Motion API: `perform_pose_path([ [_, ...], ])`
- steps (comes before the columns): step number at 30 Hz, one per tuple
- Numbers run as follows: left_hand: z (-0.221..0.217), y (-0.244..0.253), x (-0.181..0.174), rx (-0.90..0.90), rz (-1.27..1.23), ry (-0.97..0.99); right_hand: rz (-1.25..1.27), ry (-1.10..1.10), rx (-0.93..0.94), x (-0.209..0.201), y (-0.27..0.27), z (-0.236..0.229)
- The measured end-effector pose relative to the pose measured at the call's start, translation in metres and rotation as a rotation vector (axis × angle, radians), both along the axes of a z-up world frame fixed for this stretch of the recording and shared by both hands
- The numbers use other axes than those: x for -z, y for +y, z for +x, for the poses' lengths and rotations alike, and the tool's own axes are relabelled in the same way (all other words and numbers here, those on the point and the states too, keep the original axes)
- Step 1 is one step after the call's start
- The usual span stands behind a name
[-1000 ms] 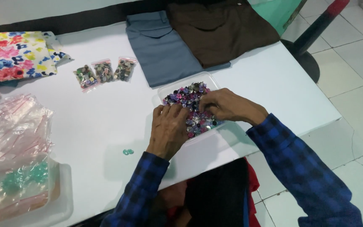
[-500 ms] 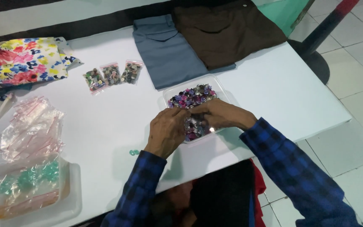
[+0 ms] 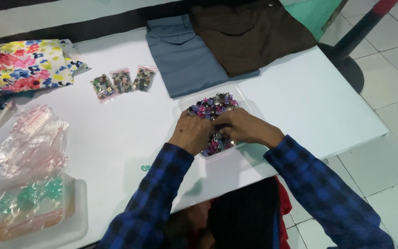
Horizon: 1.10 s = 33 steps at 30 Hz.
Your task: Sorting small plastic buttons from a container into small resealable plastic bags on a work table.
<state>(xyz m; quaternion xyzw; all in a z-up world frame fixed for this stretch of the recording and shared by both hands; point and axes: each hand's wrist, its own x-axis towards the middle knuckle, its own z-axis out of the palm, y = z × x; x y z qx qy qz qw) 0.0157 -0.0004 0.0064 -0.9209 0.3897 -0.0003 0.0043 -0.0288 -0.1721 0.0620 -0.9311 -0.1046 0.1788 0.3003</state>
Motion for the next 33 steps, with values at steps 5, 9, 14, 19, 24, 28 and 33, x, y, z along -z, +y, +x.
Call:
perform_pose_path([
  [5,0.002,-0.007,0.009,-0.007,-0.016,-0.042,-0.095,-0.057,-0.03,0.009,-0.002,0.006],
  [9,0.005,-0.004,0.007,0.028,-0.056,-0.059,-0.082,-0.123,0.009,0.02,-0.006,0.008],
  [14,-0.002,0.005,-0.013,0.037,-0.171,-0.026,-0.105,-0.169,0.027,0.011,-0.001,-0.004],
  [19,-0.01,0.012,-0.018,0.052,-0.156,-0.032,-0.173,-0.214,-0.087,0.016,0.011,0.003],
  [24,-0.013,0.014,-0.019,0.001,-0.05,-0.091,-0.254,-0.202,-0.199,0.029,0.024,0.016],
  [28,-0.005,0.014,-0.004,-0.039,-0.085,-0.022,-0.365,-0.16,-0.134,0.02,0.037,0.017],
  [33,0.0,0.02,-0.001,-0.059,-0.306,0.09,-0.371,-0.282,-0.188,0.049,0.006,0.026],
])
